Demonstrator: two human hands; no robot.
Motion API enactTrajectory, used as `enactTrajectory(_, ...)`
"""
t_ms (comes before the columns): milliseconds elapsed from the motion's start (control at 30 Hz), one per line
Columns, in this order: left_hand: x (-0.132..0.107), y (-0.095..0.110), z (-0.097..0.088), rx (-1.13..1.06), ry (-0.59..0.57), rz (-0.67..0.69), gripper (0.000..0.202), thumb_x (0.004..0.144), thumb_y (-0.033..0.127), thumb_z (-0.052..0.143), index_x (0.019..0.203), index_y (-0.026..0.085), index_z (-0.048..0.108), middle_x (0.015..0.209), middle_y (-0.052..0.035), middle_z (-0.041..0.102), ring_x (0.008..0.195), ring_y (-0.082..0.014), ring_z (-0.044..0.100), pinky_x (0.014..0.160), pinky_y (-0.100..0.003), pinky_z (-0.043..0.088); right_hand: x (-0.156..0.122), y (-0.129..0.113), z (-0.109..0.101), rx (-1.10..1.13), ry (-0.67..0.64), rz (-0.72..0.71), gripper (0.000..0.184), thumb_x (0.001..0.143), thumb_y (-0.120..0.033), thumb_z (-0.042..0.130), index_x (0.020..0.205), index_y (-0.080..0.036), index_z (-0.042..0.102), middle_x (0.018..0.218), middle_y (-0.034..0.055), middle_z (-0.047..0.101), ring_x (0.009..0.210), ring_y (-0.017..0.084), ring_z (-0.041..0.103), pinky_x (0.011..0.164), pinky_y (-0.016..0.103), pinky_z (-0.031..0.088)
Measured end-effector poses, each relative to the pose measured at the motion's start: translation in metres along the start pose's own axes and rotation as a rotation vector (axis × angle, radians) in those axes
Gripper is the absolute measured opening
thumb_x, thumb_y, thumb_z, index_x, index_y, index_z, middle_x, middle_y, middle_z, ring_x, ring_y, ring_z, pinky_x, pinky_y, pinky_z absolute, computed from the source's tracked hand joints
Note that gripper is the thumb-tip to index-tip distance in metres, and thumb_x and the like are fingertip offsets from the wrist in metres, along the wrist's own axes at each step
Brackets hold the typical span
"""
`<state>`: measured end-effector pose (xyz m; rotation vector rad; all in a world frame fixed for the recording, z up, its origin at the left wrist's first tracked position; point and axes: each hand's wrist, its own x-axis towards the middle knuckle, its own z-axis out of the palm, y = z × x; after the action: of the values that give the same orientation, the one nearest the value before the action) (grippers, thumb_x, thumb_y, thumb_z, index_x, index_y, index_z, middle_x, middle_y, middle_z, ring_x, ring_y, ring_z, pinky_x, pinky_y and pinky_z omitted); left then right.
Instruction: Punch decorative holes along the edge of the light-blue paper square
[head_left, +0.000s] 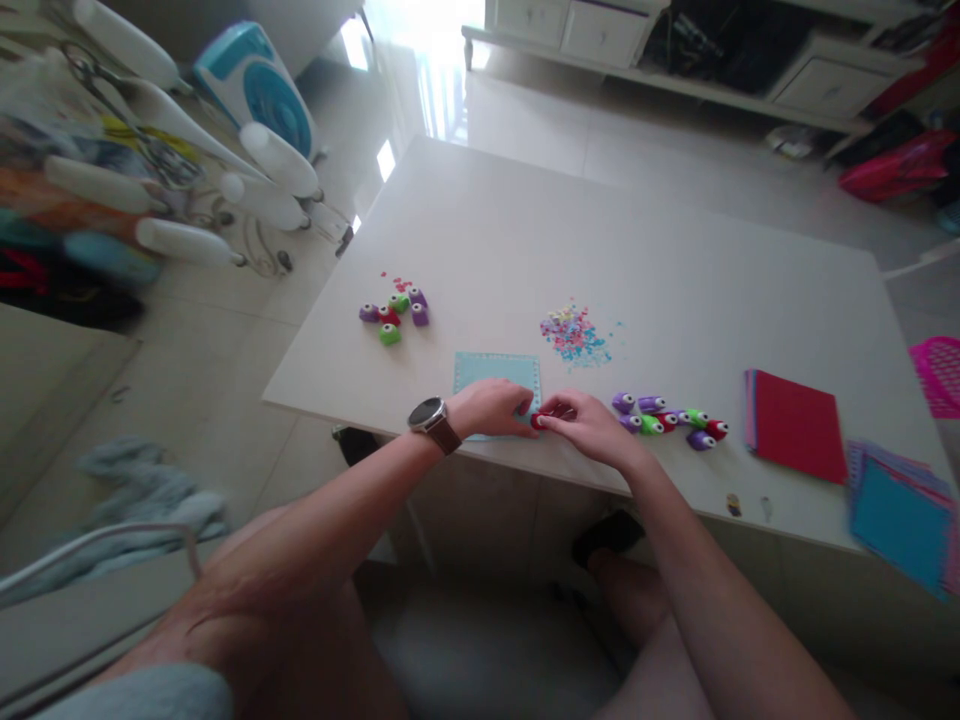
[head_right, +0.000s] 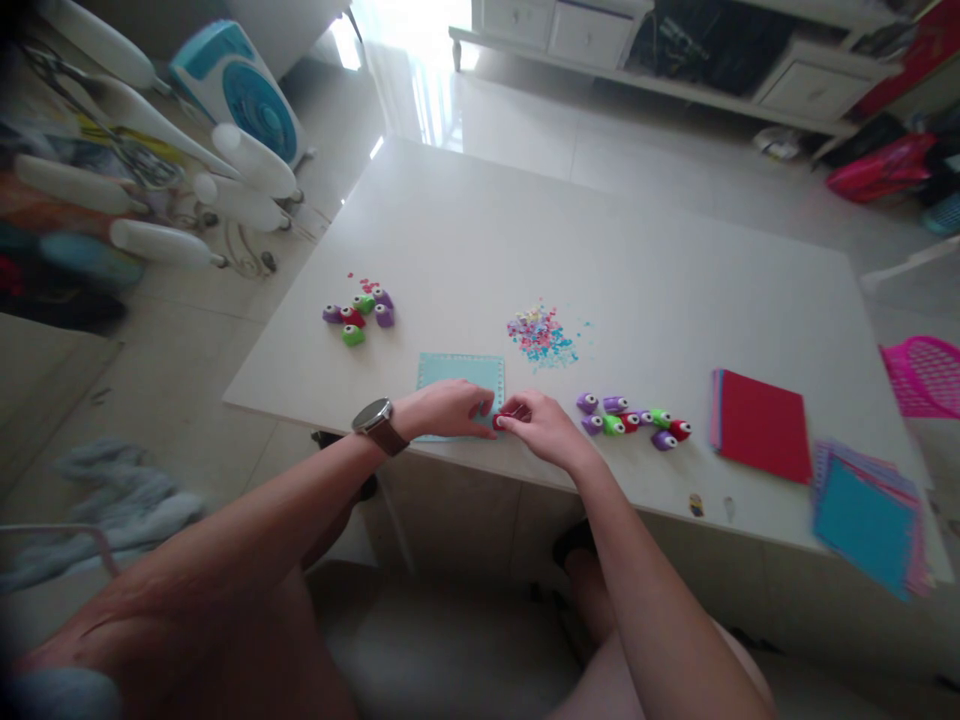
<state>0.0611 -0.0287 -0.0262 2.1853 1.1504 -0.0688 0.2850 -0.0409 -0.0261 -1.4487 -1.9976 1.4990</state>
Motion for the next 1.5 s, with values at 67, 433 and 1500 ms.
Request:
enactTrajectory(67,0.0,0.002,0.0,-0.001,0.005,-0.018,0.049,0.092,0.069,0.058,0.098,0.023,0.073,0.086,-0.0068,0.077,0.078,-0.022,0.068,0.06,-0.03,0.033,0.001,0.0,0.001,0.014,0.006,0.012,0.025,0.085,-0.044,0.072,0.09,-0.019,0.075,0.09,0.0053,0.075,0.085,0.022,0.068,0.079,0.033,0.052)
enactTrajectory(433,0.005,0.017,-0.003,0.072,-0.019,-0.154,0.057,0.099,0.069,0.042,0.102,0.023,0.075,0.099,-0.0125,0.08,0.09,-0.0289,0.074,0.066,-0.032,0.04,0.014,-0.012,0.006,-0.115,0.082,0.336,0.029,0.069,-0.03,0.084,0.063,-0.021,0.058,0.063,-0.0017,0.064,0.066,0.016,0.059,0.059,0.026,0.04)
enactTrajectory(1500,0.006,0.002,-0.001,0.075,-0.045,-0.076,0.023,0.083,0.027,0.064,0.105,0.024,0.07,0.099,-0.0061,0.077,0.089,-0.0229,0.07,0.071,-0.03,0.044,-0.004,0.001,-0.033,-0.588,0.251,0.098,0.012,0.077,-0.013,0.065,0.08,-0.021,0.073,0.088,0.0071,0.074,0.087,0.025,0.066,0.079,0.033,0.046)
